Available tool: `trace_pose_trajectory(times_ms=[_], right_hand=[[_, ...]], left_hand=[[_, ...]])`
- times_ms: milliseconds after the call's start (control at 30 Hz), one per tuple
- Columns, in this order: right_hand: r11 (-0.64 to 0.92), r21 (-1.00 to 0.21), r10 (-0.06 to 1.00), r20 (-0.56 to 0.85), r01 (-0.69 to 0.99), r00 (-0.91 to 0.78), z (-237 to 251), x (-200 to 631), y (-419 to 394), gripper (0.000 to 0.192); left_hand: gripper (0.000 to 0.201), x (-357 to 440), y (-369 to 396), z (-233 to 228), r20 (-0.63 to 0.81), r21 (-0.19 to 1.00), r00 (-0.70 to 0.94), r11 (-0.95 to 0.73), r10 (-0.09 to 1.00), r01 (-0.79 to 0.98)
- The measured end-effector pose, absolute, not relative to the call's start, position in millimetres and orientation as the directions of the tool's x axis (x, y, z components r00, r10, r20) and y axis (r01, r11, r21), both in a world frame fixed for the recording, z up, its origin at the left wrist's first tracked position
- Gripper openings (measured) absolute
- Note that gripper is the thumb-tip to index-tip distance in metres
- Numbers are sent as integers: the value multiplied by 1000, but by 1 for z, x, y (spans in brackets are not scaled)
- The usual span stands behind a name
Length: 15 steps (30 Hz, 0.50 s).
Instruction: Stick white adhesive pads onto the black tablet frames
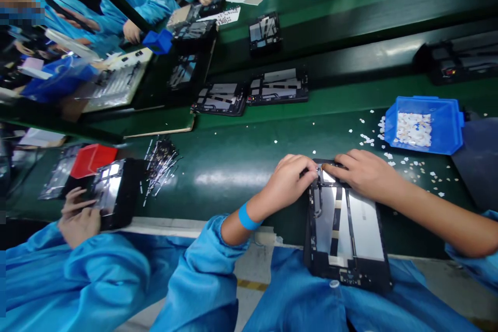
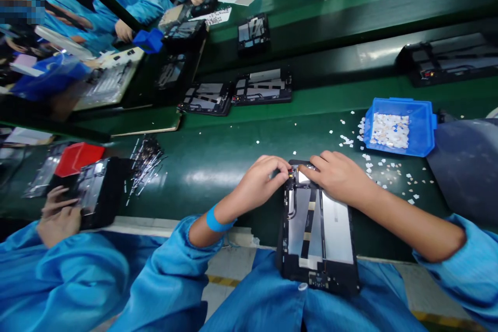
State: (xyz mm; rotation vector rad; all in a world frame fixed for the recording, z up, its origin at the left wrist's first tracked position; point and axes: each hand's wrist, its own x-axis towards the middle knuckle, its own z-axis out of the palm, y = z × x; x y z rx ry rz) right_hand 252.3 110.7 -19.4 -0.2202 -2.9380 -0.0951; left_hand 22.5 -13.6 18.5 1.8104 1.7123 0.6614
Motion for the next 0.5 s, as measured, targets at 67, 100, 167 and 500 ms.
trace_pose_trajectory(times_ms=[67, 100, 167, 500], right_hand=[[988, 38, 138, 201, 148, -970, -21, 253, 113, 35], [988, 29, 139, 208, 148, -968, -22, 253, 114, 35], [988, 10, 147, 225, 153, -963, -23, 253, 114, 36], [987, 17, 150, 295, 162, -944, -29, 252, 114, 38]], left_hand=[[10, 22, -5, 15, -92, 769, 21, 58, 996, 636], [10, 22, -1, 13, -132, 785, 25, 90, 991, 613], [11, 23, 6, 9, -183, 786, 47, 118, 982, 607], [14, 29, 19, 2, -230, 737, -4, 176, 973, 653]])
